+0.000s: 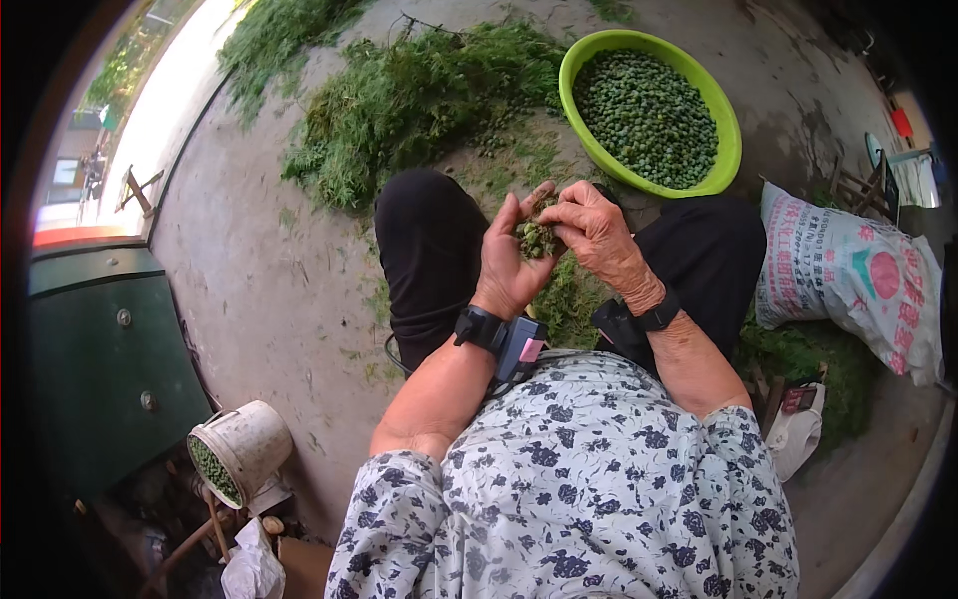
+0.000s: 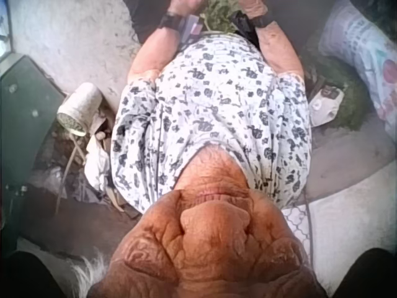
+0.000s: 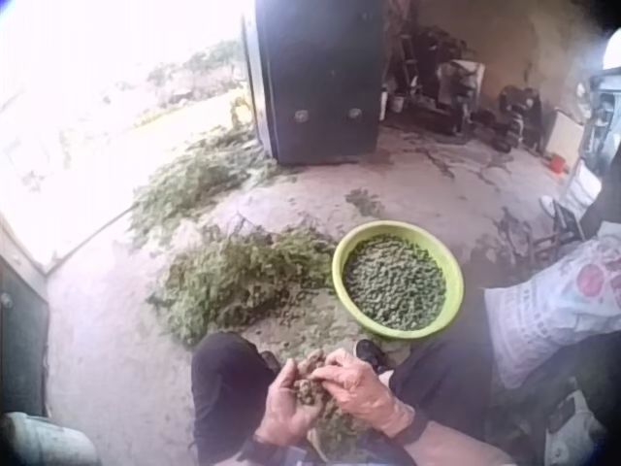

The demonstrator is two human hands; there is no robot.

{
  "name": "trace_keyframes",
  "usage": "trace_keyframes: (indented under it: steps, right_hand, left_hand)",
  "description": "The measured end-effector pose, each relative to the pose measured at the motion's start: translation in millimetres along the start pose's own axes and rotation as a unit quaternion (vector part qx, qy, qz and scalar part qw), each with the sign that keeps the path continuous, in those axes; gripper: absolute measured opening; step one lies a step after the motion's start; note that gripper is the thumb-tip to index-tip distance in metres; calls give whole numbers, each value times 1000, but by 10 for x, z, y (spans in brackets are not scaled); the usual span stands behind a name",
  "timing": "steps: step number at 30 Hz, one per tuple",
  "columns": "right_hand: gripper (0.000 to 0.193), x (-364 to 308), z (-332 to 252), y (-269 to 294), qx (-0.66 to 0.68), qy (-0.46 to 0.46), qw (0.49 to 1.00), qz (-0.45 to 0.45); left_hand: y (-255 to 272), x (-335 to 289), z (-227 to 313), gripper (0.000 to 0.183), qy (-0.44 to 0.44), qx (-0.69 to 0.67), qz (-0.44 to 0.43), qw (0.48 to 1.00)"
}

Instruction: Picking small green seeds from plant branches and placing them into a bowl.

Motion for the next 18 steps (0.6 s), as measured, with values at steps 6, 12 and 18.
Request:
trace_keyframes:
  steps: [6, 12, 18]
  right_hand:
    - [17, -60, 268, 106, 123, -111, 984, 63]
    - [15, -129, 468, 131, 200, -241, 945, 94]
    - [16, -123, 515, 123, 254, -253, 931, 77]
  left_hand:
    - [-38, 25, 19, 46, -12, -16, -30, 999]
    - [29, 34, -17, 44, -9, -26, -2, 1000]
    - [-33, 31, 21, 43, -11, -27, -29, 999]
Point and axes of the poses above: each hand's wrist, its own x-axis towards the middle knuckle, its own y-axis out of the back of the hand, z = x × y, the point moved 10 cm from there along x, towards the middle knuckle, and after that the axes turned 1 degree about -y, right-handed, at the moved point
